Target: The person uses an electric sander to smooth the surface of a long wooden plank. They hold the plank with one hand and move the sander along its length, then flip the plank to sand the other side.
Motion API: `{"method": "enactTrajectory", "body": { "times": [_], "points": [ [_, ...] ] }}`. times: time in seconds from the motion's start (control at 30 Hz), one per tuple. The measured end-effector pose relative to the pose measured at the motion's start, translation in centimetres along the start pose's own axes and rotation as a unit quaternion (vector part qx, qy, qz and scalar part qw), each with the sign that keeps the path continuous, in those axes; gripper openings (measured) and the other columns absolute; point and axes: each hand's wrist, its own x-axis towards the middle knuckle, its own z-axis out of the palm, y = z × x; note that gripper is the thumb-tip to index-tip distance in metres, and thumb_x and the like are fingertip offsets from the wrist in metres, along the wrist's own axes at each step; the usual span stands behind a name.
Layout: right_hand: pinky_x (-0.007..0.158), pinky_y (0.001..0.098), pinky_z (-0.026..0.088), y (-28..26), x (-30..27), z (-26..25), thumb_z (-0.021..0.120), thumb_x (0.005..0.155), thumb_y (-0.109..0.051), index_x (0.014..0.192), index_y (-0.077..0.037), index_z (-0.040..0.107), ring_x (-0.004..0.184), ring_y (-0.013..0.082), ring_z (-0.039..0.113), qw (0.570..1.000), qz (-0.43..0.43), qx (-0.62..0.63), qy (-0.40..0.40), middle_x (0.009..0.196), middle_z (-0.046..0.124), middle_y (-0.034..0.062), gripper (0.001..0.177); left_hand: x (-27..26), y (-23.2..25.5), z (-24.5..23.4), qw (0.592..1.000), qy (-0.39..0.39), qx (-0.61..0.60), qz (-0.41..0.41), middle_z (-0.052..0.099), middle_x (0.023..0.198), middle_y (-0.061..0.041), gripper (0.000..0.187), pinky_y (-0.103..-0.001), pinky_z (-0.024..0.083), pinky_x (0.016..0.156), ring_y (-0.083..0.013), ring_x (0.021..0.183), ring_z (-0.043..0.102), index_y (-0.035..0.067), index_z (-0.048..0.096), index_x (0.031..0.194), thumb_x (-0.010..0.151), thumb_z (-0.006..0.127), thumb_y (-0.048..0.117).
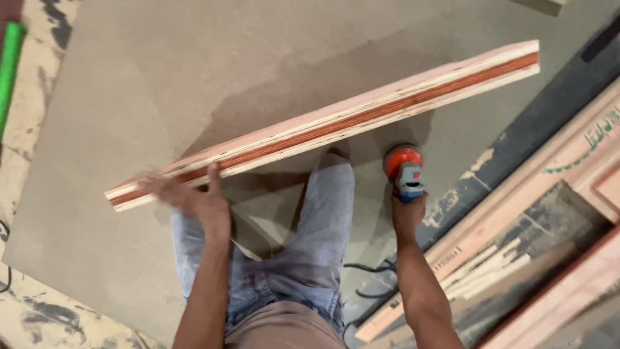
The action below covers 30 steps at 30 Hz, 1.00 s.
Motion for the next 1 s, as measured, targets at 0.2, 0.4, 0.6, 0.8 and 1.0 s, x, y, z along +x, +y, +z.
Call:
{"method": "enactTrajectory", "body": {
  "times": [0.2, 0.4, 0.6, 0.8, 1.0],
  "points": [
    [0.084, 0.0479, 0.055, 2.9, 1.7, -0.8, 0.093, 0.075, -0.031, 0.123, 0.001, 0.061, 0.095, 0.0385, 0.071, 0.996, -0.041, 0.069, -0.024, 0.105, 0.073, 0.0217, 0.065, 0.5, 0.0, 2.7, 0.986, -0.029, -0.062, 0.151, 0.052, 0.158, -0.007, 0.035, -0.051, 0.019, 0.133, -0.0287, 0.157, 0.036, 0.012, 0.059, 0.148, 0.114, 0.056, 0.019],
    [0.079, 0.0365, 0.059, 2.8, -1.9, -7.4, 0.092, 0.08, -0.012, 0.128, 0.001, 0.068, 0.087, 0.0222, 0.068, 0.904, -0.044, 0.422, -0.062, 0.107, 0.071, 0.0096, 0.055, -0.1, -1.2, -0.8, 0.963, -0.095, -0.073, 0.239, 0.035, 0.159, -0.025, 0.085, -0.061, 0.014, 0.121, -0.0434, 0.15, 0.026, 0.0, 0.038, 0.153, 0.09, 0.076, 0.043],
    [0.074, 0.0451, 0.063, -4.8, -3.3, -12.1, 0.069, 0.097, -0.051, 0.125, -0.003, 0.059, 0.08, 0.0294, 0.073, 0.766, -0.049, 0.628, -0.127, 0.095, 0.069, 0.0139, 0.056, 0.4, -1.3, 0.5, 0.951, -0.032, 0.057, 0.303, 0.04, 0.16, -0.019, 0.076, -0.056, 0.021, 0.125, -0.0377, 0.15, 0.034, 0.016, 0.034, 0.161, 0.093, 0.069, 0.02],
    [0.076, 0.0482, 0.061, -10.4, -6.2, -12.4, 0.068, 0.091, -0.062, 0.126, -0.006, 0.058, 0.084, 0.0318, 0.072, 0.713, -0.09, 0.673, -0.176, 0.101, 0.07, 0.0145, 0.067, 2.2, -2.1, 0.7, 0.915, -0.044, 0.004, 0.402, 0.053, 0.142, -0.011, 0.07, -0.051, 0.034, 0.116, -0.0303, 0.134, 0.049, 0.024, 0.042, 0.16, 0.095, 0.065, 0.013],
    [0.075, 0.0457, 0.062, -17.9, -10.1, -12.0, 0.064, 0.096, -0.068, 0.124, -0.006, 0.058, 0.082, 0.0295, 0.072, 0.744, -0.113, 0.634, -0.177, 0.098, 0.069, 0.0139, 0.068, 3.8, -3.4, 0.0, 0.909, -0.052, -0.065, 0.409, 0.057, 0.133, -0.011, 0.081, -0.049, 0.039, 0.107, -0.0303, 0.126, 0.052, 0.015, 0.048, 0.152, 0.081, 0.083, 0.027]
  ]
}}
